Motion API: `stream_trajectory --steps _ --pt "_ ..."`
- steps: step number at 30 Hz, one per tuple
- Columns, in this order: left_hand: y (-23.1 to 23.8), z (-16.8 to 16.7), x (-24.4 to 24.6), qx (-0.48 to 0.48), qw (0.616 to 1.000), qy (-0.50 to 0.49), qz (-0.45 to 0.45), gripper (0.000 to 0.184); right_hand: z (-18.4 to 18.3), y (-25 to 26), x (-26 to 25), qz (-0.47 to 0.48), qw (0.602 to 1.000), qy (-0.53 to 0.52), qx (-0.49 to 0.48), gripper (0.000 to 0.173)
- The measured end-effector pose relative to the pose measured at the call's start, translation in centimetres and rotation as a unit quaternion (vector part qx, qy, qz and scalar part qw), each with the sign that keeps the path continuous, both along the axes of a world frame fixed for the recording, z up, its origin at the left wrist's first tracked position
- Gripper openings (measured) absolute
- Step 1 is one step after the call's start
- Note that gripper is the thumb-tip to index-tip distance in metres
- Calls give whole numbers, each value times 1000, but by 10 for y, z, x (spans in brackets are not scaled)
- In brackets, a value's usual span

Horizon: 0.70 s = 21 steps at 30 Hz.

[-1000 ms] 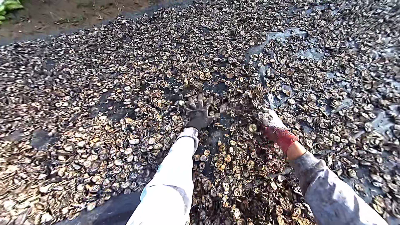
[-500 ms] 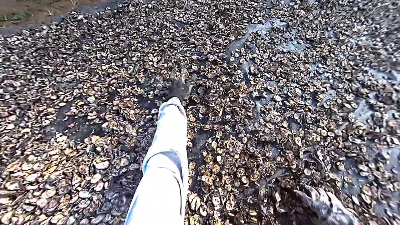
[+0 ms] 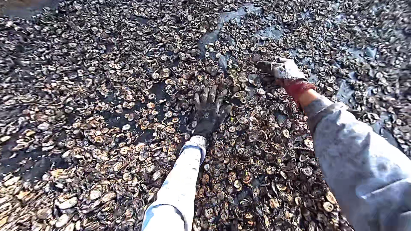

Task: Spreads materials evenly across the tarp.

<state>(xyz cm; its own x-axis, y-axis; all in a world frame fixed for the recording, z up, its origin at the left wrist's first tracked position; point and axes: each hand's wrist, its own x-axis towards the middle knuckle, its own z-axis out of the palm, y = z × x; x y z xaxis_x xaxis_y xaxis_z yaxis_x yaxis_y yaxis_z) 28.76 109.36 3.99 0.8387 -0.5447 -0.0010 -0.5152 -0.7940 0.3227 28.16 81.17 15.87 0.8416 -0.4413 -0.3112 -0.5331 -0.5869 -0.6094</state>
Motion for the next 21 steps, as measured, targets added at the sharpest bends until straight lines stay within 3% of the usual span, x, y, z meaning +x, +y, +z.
stream_trajectory --steps 2,4,5,8,11,13,14,17,18,21 --pt "-9 -10 6 -19 995 -94 29 74 -16 -9 -16 63 992 74 -82 65" --pt "-15 -6 11 -1 996 -89 8 77 -46 -1 -51 133 973 139 -128 102" --pt "-21 0 12 21 998 -65 4 79 -65 8 -77 157 969 129 -140 106" --pt "-49 25 4 33 998 28 -47 80 -86 5 -134 220 963 21 -154 73" --pt "-73 18 -27 3 972 88 -217 77 -40 -20 -125 122 984 101 -80 47" --pt "-84 -2 -30 3 961 83 -265 66 -26 -41 -126 76 985 132 -85 48" --pt "-87 -6 -25 12 968 72 -241 63 -31 -45 -141 91 983 129 -97 59" --pt "-109 13 -5 31 990 57 -123 70 -52 -6 -216 204 954 185 -115 118" --pt "-122 19 2 9 991 58 -120 72 -51 16 -245 244 940 198 -132 118" --pt "-172 32 27 11 987 105 -120 76 -44 58 -337 256 945 124 -160 57"
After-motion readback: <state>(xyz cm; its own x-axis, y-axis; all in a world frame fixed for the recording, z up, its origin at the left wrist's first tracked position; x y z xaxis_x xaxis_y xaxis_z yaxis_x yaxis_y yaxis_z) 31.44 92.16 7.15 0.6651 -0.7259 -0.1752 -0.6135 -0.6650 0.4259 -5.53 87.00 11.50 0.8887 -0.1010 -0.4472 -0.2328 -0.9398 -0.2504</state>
